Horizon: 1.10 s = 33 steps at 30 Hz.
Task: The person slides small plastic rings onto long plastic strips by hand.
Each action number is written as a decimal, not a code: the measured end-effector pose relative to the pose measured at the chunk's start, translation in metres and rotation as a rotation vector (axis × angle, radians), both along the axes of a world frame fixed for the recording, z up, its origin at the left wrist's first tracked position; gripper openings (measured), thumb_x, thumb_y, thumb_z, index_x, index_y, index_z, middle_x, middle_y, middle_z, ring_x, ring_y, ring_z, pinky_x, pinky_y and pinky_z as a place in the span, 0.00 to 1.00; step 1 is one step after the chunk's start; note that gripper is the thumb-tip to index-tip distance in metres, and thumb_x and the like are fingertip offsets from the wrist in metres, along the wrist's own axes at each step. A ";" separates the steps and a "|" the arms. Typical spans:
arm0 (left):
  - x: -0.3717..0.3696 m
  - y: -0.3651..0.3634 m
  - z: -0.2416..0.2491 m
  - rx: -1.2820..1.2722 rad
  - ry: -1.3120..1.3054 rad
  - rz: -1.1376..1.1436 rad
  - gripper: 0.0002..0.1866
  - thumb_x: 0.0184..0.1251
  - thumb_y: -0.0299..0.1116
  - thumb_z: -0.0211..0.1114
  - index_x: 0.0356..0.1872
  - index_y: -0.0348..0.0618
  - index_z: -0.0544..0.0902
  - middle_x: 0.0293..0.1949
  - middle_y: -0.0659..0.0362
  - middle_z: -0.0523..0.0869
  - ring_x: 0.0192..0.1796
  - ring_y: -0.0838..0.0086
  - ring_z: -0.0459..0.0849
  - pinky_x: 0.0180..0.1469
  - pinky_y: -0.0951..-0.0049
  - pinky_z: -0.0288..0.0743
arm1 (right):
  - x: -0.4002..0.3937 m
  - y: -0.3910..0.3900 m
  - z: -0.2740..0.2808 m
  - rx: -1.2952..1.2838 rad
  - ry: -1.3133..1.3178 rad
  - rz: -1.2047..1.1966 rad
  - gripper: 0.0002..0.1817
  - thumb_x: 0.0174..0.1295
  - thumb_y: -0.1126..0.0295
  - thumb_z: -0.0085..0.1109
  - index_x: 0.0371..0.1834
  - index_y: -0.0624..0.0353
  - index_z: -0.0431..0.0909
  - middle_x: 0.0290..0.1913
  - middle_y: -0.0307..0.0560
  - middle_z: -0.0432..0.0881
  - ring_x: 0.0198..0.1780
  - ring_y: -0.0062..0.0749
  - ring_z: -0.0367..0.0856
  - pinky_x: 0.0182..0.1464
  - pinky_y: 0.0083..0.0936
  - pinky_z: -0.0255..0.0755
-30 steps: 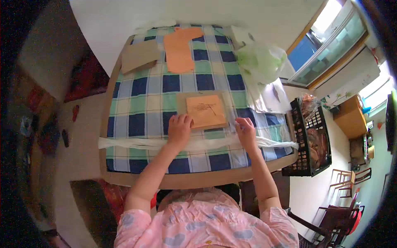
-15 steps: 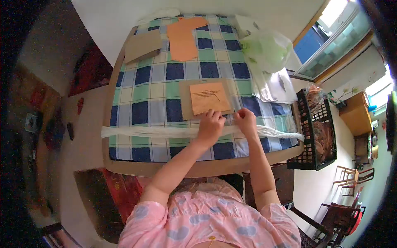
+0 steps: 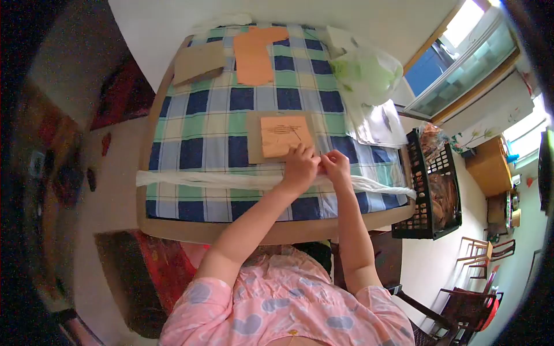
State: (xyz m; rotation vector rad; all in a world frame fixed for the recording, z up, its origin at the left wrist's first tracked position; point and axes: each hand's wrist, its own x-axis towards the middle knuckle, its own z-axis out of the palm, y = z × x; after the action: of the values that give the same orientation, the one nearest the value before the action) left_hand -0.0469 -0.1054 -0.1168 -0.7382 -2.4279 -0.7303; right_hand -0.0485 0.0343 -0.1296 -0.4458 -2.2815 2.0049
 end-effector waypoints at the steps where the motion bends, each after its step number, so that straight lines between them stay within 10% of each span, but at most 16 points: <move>1: 0.001 0.001 0.000 -0.048 0.008 0.005 0.05 0.47 0.34 0.65 0.25 0.47 0.82 0.34 0.58 0.80 0.47 0.62 0.76 0.48 0.58 0.68 | 0.001 -0.002 0.001 0.015 -0.017 -0.004 0.07 0.56 0.73 0.61 0.27 0.65 0.76 0.23 0.43 0.79 0.23 0.22 0.77 0.22 0.21 0.71; 33: -0.003 0.005 -0.017 0.014 0.003 -0.026 0.08 0.49 0.34 0.64 0.25 0.40 0.82 0.36 0.52 0.81 0.46 0.58 0.78 0.48 0.57 0.70 | -0.008 0.013 -0.025 0.076 0.060 0.058 0.08 0.58 0.73 0.60 0.30 0.68 0.75 0.22 0.47 0.80 0.20 0.24 0.78 0.21 0.19 0.72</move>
State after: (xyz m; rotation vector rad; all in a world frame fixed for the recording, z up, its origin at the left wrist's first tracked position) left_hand -0.0500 -0.1004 -0.1334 -0.7666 -2.4121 -0.7543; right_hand -0.0565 0.0470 -0.1547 -0.3129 -2.3505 1.9208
